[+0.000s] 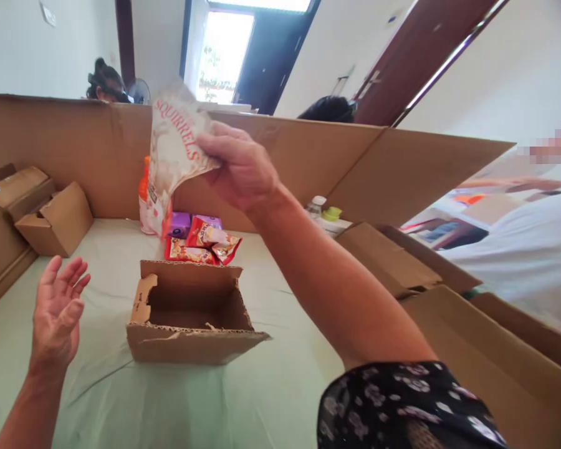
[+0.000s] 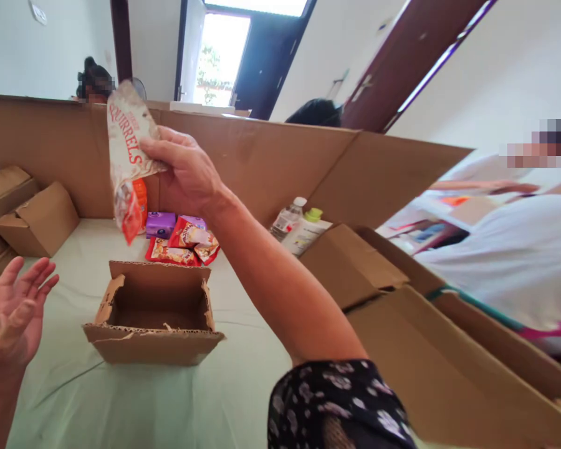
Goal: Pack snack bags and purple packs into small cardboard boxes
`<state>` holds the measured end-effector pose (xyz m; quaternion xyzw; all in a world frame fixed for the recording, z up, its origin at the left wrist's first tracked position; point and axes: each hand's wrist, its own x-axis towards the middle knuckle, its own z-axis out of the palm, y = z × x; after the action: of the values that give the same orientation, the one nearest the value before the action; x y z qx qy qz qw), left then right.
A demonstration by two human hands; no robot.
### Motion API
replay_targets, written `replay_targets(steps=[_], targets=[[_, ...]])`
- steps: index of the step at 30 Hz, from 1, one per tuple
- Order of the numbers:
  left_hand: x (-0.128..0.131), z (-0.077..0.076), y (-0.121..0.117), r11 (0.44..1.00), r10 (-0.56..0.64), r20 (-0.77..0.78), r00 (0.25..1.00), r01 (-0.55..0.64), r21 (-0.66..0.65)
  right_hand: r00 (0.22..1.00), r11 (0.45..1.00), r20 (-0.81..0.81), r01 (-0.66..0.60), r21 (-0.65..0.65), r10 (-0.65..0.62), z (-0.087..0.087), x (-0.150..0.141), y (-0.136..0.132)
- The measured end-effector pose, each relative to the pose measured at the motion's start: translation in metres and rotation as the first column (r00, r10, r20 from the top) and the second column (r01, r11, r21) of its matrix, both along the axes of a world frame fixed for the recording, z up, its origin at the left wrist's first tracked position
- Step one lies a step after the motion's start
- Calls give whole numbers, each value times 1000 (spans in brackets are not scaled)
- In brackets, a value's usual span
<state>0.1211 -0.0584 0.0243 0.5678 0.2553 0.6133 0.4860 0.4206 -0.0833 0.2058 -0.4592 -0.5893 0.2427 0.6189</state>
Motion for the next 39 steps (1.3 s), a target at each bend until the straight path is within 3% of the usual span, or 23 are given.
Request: replay_targets(steps=[3, 5, 7, 9, 11, 14, 16, 18, 20, 23, 25, 28, 30, 31, 33, 36, 37, 39], targets=[[3, 25, -14, 998, -34, 115, 993, 41, -53, 999, 996, 31, 7, 93, -9, 22, -22, -38], [5, 41, -29, 990, -96, 194, 976, 114, -84, 999, 997, 42, -35, 68, 32, 24, -35, -57], [5, 53, -47, 982, -98, 269, 958, 137, -130, 988, 989, 57, -145, -21, 146, 16, -44, -69], [3, 59, -65, 975, 7, 311, 950, 61, -212, 957, 955, 72, -272, -118, 282, 2, -48, -76], [-1, 58, -80, 966, 122, 291, 949, -46, -254, 937, 940, 134, -301, -162, 323, -14, -48, -81], [-5, 50, -95, 961, 264, 177, 948, -243, -131, 918, 996, 386, -83, -30, 88, -35, -55, -93], [-4, 45, -102, 930, 367, 92, 926, -368, -10, 818, 985, 559, 52, 165, -137, -47, -68, -104], [-1, 45, -108, 910, 410, 25, 912, -410, 60, 702, 946, 657, 74, 317, -275, -58, -84, -115], [5, 47, -113, 907, 414, -7, 910, -412, 92, 667, 935, 685, 49, 351, -293, -65, -97, -122], [19, 52, -120, 890, 431, -31, 902, -419, 177, 769, 974, 618, 24, 225, -162, -66, -107, -125], [31, 53, -124, 858, 444, -74, 893, -400, 323, 856, 996, 516, -37, 86, -13, -62, -108, -125], [47, 52, -127, 711, 520, -180, 835, -307, 633, 931, 977, 299, -190, -95, 210, -50, -105, -128], [56, 54, -129, 616, 549, -235, 802, -199, 762, 955, 965, 175, -211, -158, 238, -42, -100, -131], [59, 56, -129, 601, 525, -260, 811, -137, 788, 967, 963, 122, -200, -179, 223, -39, -97, -133], [63, 60, -130, 627, 410, -324, 852, -6, 779, 981, 961, 13, -187, -202, 194, -33, -87, -137], [67, 64, -129, 661, 255, -413, 874, 154, 734, 948, 921, -139, -313, -231, 288, -25, -66, -145], [69, 65, -128, 640, 262, -429, 864, 177, 748, 931, 899, -161, -360, -251, 328, -21, -59, -147], [74, 63, -127, 542, 351, -423, 835, 187, 819, 910, 849, -171, -413, -328, 377, -13, -46, -152]])
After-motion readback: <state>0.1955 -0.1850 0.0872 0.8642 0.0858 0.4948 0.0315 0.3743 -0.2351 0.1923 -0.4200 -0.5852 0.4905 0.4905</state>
